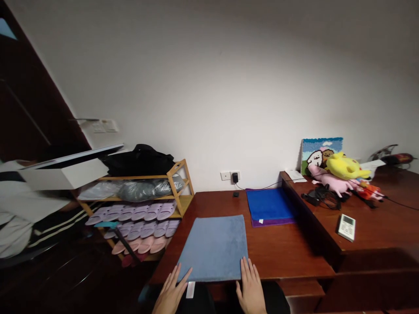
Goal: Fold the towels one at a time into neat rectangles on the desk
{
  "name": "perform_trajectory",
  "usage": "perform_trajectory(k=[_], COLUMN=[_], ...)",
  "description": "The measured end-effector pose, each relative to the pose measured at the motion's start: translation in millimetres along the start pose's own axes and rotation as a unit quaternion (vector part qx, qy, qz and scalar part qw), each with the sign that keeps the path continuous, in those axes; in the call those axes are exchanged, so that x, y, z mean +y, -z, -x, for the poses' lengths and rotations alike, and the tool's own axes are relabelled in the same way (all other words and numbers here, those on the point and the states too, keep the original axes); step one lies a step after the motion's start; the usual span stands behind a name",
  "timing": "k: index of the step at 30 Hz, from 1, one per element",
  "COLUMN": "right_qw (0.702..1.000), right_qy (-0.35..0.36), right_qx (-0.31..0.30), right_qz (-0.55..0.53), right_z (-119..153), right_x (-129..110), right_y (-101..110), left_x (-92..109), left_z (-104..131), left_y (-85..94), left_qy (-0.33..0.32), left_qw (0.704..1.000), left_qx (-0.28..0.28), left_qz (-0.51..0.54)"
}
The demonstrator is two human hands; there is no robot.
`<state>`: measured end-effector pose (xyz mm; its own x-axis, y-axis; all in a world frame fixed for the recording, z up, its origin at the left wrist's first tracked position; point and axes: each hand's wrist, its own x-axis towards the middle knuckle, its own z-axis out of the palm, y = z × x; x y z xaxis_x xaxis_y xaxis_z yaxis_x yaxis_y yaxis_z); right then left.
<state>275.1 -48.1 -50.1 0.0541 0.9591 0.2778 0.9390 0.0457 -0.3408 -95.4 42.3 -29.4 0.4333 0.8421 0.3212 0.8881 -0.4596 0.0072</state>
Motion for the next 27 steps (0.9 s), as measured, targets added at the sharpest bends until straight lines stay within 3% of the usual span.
perform_trajectory(k=[16, 21, 27], right_qw=[1.0, 1.0, 0.997], right_qy=[0.006, 0.003, -0.051], right_qx=[0.016, -0.008, -0.054], right_qz=[0.01, 0.002, -0.036], right_z=[-1, -5, -13], right_x=[5, 9, -3], right_y=[-9, -16, 6], left_x=[-14, -19, -15], left_z=[3, 4, 4], left_y=[-23.5, -34.9, -28.7], left_qy=[0.002, 0.024, 0.016], left_qw=[0.998, 0.996, 0.997], left_qx=[0.066, 0.082, 0.073], left_qz=[-0.001, 0.006, 0.017])
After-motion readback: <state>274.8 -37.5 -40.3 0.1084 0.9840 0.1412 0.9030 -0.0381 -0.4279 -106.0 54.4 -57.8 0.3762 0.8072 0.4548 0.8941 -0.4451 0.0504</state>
